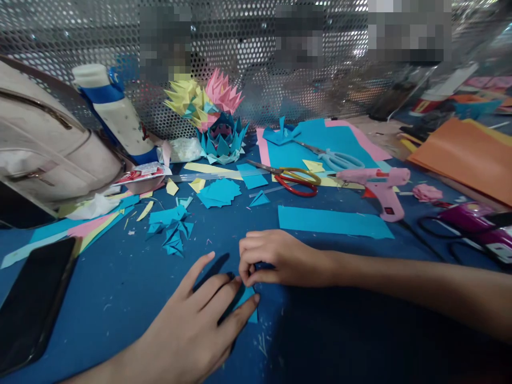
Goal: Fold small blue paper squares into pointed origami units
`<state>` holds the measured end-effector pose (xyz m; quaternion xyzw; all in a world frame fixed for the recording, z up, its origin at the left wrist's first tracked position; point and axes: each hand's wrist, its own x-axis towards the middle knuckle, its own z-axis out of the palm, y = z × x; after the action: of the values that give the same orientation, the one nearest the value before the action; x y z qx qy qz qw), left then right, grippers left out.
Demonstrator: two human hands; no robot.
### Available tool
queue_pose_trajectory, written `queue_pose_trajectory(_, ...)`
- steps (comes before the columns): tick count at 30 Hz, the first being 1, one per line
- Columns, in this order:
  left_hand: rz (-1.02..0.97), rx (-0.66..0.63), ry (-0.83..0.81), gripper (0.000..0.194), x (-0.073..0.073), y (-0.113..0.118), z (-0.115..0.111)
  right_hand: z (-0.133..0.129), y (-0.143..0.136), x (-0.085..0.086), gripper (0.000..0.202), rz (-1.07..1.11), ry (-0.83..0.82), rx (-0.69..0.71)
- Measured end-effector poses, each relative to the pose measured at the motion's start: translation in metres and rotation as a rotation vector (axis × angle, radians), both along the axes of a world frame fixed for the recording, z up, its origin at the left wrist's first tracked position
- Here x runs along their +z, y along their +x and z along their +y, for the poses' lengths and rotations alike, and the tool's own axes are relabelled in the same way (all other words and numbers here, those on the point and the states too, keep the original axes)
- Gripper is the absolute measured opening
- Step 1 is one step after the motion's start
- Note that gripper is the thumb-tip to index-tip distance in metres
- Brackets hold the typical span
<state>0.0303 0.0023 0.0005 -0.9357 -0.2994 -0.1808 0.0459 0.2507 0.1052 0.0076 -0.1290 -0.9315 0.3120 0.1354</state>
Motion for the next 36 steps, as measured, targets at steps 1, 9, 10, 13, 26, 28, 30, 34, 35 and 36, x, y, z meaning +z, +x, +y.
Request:
queue_pose_trajectory(1, 0.0, 0.001, -0.001, 0.034, 0.0002, 0.0, 0.0001, -0.0008, -0.0001, -0.0003, 0.007, -0.002, 0.005, -0.01)
queue_pose_trajectory(9, 0.0, 0.01, -0.019, 0.033, 0.0018, 0.0003, 0.001, -0.0042, 0.001, -0.0011, 0.006, -0.014, 0.083, -0.014)
queue_pose_trajectory(10, 0.004, 0.006, -0.023, 0.034, 0.0018, 0.0001, 0.001, -0.0045, 0.0012, -0.001, 0.007, -0.02, 0.097, -0.01)
queue_pose_trajectory(13, 0.009, 0.002, -0.033, 0.036, 0.0014, -0.0007, 0.0006, -0.0053, 0.0018, -0.0009, 0.009, -0.033, 0.122, 0.002)
queue_pose_trajectory(26, -0.01, 0.013, -0.072, 0.037, 0.0044, 0.0004, -0.0001, -0.0087, 0.0014, 0.0, 0.01, -0.061, 0.19, 0.007)
queue_pose_trajectory(28, -0.014, 0.017, -0.078, 0.037, 0.0036, 0.0005, -0.0007, -0.0086, 0.0014, -0.0001, 0.011, -0.063, 0.186, 0.008)
queue_pose_trajectory(30, -0.011, 0.019, -0.08, 0.037, 0.0031, 0.0001, -0.0011, -0.0083, 0.0015, -0.0002, 0.011, -0.067, 0.182, 0.014)
queue_pose_trajectory(34, 0.03, 0.014, -0.095, 0.04, 0.0056, -0.0009, -0.0008, -0.0074, 0.0018, -0.0007, 0.012, -0.061, 0.195, 0.017)
queue_pose_trajectory(35, 0.041, 0.01, -0.101, 0.041, 0.0066, -0.0011, -0.0006, -0.0072, 0.0017, -0.0009, 0.013, -0.056, 0.196, 0.018)
queue_pose_trajectory(36, 0.052, 0.006, -0.107, 0.042, 0.0076, -0.0013, -0.0003, -0.007, 0.0017, -0.0012, 0.013, -0.05, 0.193, 0.02)
